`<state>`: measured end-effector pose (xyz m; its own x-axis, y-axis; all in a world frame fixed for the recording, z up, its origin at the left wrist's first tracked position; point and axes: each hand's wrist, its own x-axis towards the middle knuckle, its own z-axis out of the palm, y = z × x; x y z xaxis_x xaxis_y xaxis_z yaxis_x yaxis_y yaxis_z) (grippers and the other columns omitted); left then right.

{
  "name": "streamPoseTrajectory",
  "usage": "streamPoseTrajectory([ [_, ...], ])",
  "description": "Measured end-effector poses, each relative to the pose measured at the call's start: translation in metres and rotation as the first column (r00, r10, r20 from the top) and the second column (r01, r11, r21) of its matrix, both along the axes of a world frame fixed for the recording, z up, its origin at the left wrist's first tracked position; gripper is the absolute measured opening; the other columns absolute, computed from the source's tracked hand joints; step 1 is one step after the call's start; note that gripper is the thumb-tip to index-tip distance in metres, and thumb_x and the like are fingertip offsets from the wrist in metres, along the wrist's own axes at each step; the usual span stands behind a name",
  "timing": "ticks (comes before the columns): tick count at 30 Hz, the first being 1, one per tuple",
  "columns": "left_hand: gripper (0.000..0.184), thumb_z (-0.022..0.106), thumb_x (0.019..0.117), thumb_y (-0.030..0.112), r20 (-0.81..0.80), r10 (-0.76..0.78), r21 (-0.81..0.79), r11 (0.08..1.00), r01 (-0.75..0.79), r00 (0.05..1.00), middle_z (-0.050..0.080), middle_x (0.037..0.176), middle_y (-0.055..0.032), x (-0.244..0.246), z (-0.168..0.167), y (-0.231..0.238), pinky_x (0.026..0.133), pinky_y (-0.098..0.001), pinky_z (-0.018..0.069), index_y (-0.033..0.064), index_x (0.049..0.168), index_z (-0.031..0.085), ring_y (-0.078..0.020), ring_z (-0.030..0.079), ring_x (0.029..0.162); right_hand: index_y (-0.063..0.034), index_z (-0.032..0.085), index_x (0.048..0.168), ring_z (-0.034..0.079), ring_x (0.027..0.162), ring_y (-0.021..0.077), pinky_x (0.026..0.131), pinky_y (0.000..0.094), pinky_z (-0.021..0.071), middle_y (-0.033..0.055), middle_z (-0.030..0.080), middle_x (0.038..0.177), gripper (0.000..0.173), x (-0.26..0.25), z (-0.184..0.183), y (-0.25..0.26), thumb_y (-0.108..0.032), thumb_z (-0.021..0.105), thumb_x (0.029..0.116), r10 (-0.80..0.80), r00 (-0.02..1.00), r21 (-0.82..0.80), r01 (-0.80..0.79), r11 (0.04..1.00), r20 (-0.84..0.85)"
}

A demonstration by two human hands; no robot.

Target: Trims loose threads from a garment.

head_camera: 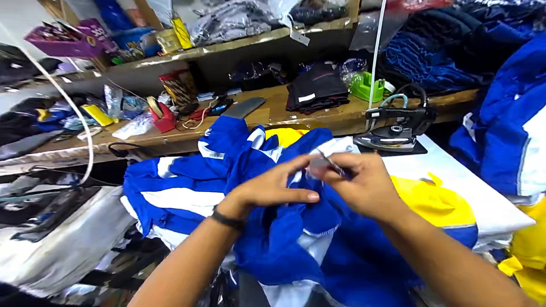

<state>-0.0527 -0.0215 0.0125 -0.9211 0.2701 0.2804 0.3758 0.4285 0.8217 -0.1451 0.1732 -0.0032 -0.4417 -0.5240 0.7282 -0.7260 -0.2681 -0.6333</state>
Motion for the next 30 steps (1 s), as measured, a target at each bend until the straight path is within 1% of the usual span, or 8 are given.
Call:
streamPoseTrajectory([
  [3,0.01,0.066,0.0945,0.01,-0.02,0.169,-0.031,0.985,-0.169,0.985,0.072,0.088,0.007,-0.02,0.026,-0.009,0.078,-0.02,0.0573,0.005,0.102,0.07,0.0031,0.067,0.082,-0.0051,0.072,0.088,0.055,0.062,-0.0045,0.058,0.0143,0.0472,-0.0043,0.066,0.074,0.008,-0.025,0.043,-0.035,-0.011,0.07,0.0923,-0.096,0.993,-0.105,0.088,0.991,-0.067],
  [7,0.022,0.071,0.0921,0.022,-0.824,0.291,-0.314,0.48,-0.819,0.487,0.073,0.086,-0.0162,-0.002,0.096,-0.03,0.09,-0.0545,0.0455,0.0009,0.098,0.073,-0.0293,0.069,0.081,-0.002,0.069,0.091,0.066,0.072,0.0001,0.067,0.0189,0.0557,-0.0006,0.071,0.082,0.002,-0.029,0.079,-0.066,-0.003,0.071,0.0914,-0.04,0.998,-0.413,0.014,0.911,-0.054],
  [10,0.023,0.069,0.092,0.025,-0.899,0.229,-0.299,0.302,-0.905,0.374,0.071,0.094,-0.0198,0.013,0.091,-0.027,0.09,-0.0631,0.0379,0.0045,0.101,0.073,-0.0389,0.067,0.088,-0.0024,0.066,0.094,0.068,0.076,0.0034,0.072,0.0227,0.0594,-0.0004,0.072,0.085,0.005,-0.018,0.066,-0.075,0.0,0.069,0.0922,0.115,0.993,-0.445,-0.09,0.891,0.03],
  [15,0.052,0.071,0.0896,0.042,-0.389,0.408,-0.365,0.756,-0.544,0.826,0.061,0.141,-0.0096,0.008,0.004,-0.047,0.106,-0.0583,0.0438,0.0084,0.129,0.069,-0.0264,0.055,0.132,-0.0058,0.071,0.091,0.054,0.058,0.0032,0.053,0.0217,0.0469,-0.0011,0.064,0.074,0.007,-0.026,-0.019,-0.069,-0.013,0.071,0.0929,0.022,0.996,-0.055,-0.017,0.998,0.087],
  [17,0.047,0.06,0.0975,0.047,-0.302,0.391,-0.243,0.851,-0.466,0.87,0.069,0.128,-0.0032,-0.002,-0.01,-0.036,0.104,-0.0417,0.0505,0.0082,0.12,0.073,-0.0127,0.062,0.122,-0.0089,0.072,0.088,0.055,0.061,-0.0018,0.056,0.0173,0.0471,-0.0058,0.066,0.075,0.004,-0.027,-0.032,-0.065,-0.012,0.074,0.0904,0.023,0.991,-0.027,-0.02,0.999,0.135],
  [21,0.029,0.062,0.0999,0.036,-0.198,0.391,-0.244,0.869,-0.431,0.899,0.063,0.071,0.0056,-0.011,-0.019,-0.024,0.063,-0.0286,0.0491,0.0131,0.085,0.072,-0.0026,0.058,0.066,-0.0095,0.075,0.092,0.06,0.068,-0.0023,0.061,0.0149,0.051,-0.0064,0.071,0.085,0.006,-0.028,-0.032,-0.047,-0.004,0.074,0.0896,0.034,0.984,-0.1,-0.016,0.995,0.176],
  [27,0.016,0.069,0.0956,0.028,-0.253,0.454,-0.235,0.828,-0.509,0.854,0.069,0.08,0.0039,-0.001,-0.036,-0.019,0.069,-0.0339,0.0529,0.0129,0.096,0.075,-0.0042,0.063,0.072,-0.0108,0.072,0.095,0.058,0.059,-0.0015,0.056,0.0157,0.0497,-0.0078,0.067,0.073,0.004,-0.03,-0.047,-0.031,-0.013,0.069,0.095,0.004,0.964,-0.035,0.005,0.999,0.266],
  [30,0.014,0.068,0.0962,0.025,-0.197,0.505,-0.162,0.829,-0.536,0.841,0.069,0.08,0.0051,0.003,-0.037,-0.019,0.072,-0.0308,0.0529,0.0126,0.096,0.075,-0.0015,0.063,0.074,-0.0142,0.07,0.106,0.038,0.054,-0.0071,0.05,0.0128,0.033,-0.0162,0.047,0.067,0.045,-0.032,-0.061,-0.007,-0.051,0.044,0.1064,0.019,0.968,0.153,-0.059,0.986,0.251],
])
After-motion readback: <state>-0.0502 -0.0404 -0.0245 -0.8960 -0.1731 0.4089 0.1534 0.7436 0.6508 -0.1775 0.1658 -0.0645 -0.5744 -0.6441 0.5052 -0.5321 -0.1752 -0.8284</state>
